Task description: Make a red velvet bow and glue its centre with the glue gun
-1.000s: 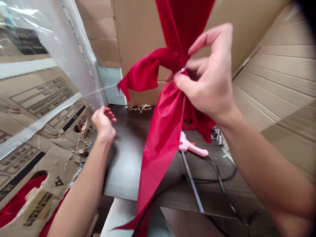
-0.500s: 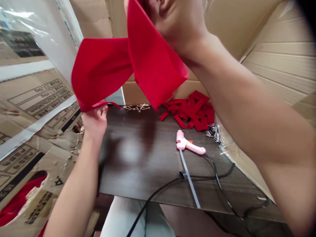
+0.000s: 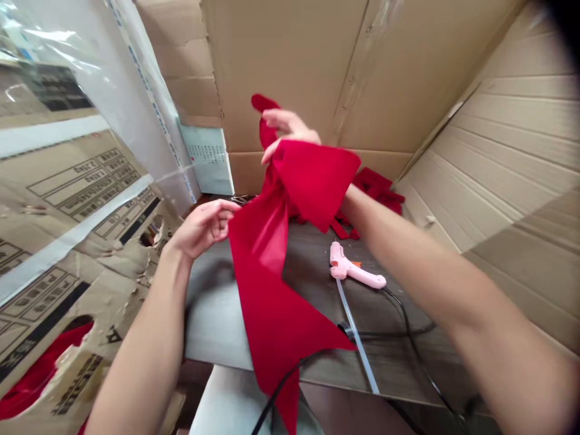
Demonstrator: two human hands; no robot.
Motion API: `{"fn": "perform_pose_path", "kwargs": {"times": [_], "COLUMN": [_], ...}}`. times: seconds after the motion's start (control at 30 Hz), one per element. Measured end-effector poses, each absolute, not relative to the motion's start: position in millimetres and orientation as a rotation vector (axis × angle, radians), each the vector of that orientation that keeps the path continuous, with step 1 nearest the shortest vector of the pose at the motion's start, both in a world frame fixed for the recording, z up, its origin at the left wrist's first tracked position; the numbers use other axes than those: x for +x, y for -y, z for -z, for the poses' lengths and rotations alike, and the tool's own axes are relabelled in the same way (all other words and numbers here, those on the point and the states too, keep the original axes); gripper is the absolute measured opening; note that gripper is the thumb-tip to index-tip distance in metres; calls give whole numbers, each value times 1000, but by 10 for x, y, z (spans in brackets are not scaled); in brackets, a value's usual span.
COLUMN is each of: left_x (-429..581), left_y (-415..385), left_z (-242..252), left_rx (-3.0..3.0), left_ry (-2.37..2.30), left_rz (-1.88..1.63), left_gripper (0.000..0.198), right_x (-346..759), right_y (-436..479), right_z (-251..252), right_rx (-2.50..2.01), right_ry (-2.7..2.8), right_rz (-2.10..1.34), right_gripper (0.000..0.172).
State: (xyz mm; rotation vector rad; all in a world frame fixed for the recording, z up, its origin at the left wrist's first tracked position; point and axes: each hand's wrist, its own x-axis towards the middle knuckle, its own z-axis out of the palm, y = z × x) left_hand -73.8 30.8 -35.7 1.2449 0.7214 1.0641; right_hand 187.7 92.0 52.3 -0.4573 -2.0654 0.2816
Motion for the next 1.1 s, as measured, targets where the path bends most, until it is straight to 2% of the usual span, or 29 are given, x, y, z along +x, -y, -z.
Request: {"fn": "perform_pose_path", "kwargs": {"times": [0.1,0.17,0.27,0.4,0.5,0.57,0.67,0.73,0.8,0.9,1.0,1.03,1.1], "left_x": [-492,-376,-314,-307,-244,-177,-92,-62,-44,-5,53,70,88], "left_y": [-304,-282,-247,-229,-226,-222,-212,-197,-170,-118,-92,-94,-112], "left_z": [354,389,443,467,484,500,501,477,444,415,443,462,502], "left_rx": [1230,1203,1148,1126,1095,1037,953,920,891,897,961,977,989], "left_ry": [-737,-717,-767,-829,-849,-851,-843,-854,-888,-998,-1124,-1149,-1186], "left_rz": [-898,-845,-858,-789,-801,-927,-1088,-1114,-1137,-1103,-1078,-1093,-1134], "left_gripper": [58,62,50,39,35,32,24,21,20,19,23,25,25], "right_x": [1749,1639,1537,1570,1642,1678,1699,1688,1664,1652,1757,1826,1998], "right_y": [-827,-725,-579,-428,-311,-227,-116,-49,21,95,11,-70,-293], "right_z": [-112,134,381,491,534,587,696,767,816,810,687,628,517], "right_rx": [-353,-218,-248,-456,-681,-824,-971,-997,-969,-922,-951,-1025,-1378], "right_ry": [2158,2227,2247,2141,2054,2019,1942,1850,1765,1740,1923,2076,2341], "right_rz": [-278,-201,-16,170,188,29,-485,-871,-1191,-1458,-1487,-1392,-878], "right_gripper": [9,14,20,11,12,9,13,16,11,7,6,8,23]}}
